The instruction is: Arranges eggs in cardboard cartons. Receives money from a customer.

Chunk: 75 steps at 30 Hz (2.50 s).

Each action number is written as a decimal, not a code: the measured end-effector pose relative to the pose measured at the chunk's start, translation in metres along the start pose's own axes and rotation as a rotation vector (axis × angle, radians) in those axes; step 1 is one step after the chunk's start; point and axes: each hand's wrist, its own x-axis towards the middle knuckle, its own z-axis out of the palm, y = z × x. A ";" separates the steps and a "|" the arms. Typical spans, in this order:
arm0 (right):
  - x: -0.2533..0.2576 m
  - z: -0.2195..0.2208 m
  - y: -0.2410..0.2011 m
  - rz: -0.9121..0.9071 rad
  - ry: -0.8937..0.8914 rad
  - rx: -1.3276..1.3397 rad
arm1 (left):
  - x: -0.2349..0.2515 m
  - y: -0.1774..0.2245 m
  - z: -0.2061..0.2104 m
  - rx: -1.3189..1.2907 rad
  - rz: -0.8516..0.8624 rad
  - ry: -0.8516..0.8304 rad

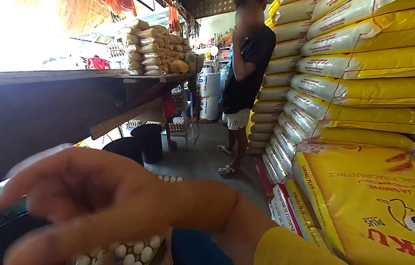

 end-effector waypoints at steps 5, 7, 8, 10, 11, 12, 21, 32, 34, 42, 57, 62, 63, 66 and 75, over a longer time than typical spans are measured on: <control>0.075 -0.033 0.016 0.254 0.166 -0.347 | 0.019 -0.016 0.019 -0.024 0.016 0.064; 0.112 -0.053 0.018 0.338 0.262 -0.559 | 0.023 -0.017 0.020 -0.036 0.017 0.067; 0.131 -0.066 0.020 0.377 0.288 -0.661 | 0.024 -0.018 0.021 -0.041 0.016 0.063; 0.165 -0.092 0.029 0.410 0.331 -0.849 | 0.023 -0.019 0.020 -0.051 0.011 0.046; 0.179 -0.105 0.033 0.429 0.355 -0.948 | 0.022 -0.019 0.019 -0.055 0.007 0.042; 0.192 -0.116 0.036 0.473 0.386 -1.044 | 0.021 -0.019 0.018 -0.056 0.000 0.035; 0.216 -0.149 0.026 0.842 0.282 -1.797 | 0.013 -0.017 0.010 -0.029 0.009 -0.011; 0.187 -0.141 0.044 0.469 0.517 -1.560 | 0.008 -0.020 0.015 -0.049 0.006 0.000; 0.165 -0.134 0.065 0.238 0.518 -1.509 | 0.008 -0.020 0.016 -0.059 0.007 0.009; 0.000 -0.106 0.164 -0.089 -0.330 -1.427 | 0.013 -0.029 0.020 -0.125 0.004 0.019; -0.285 -0.110 0.253 0.906 -0.590 -1.156 | 0.022 -0.026 0.011 -0.032 0.002 -0.057; -0.348 -0.119 0.278 1.038 -0.332 -1.120 | 0.023 -0.019 0.008 -0.011 -0.038 -0.079; -0.357 -0.118 0.280 1.092 -0.289 -1.108 | 0.023 -0.019 0.008 -0.008 -0.043 -0.084; -0.352 -0.115 0.281 1.255 -0.257 -1.030 | 0.025 -0.019 0.005 -0.022 -0.049 -0.091; -0.335 -0.114 0.275 1.289 -0.222 -0.957 | -0.002 0.001 -0.019 -0.183 0.017 0.118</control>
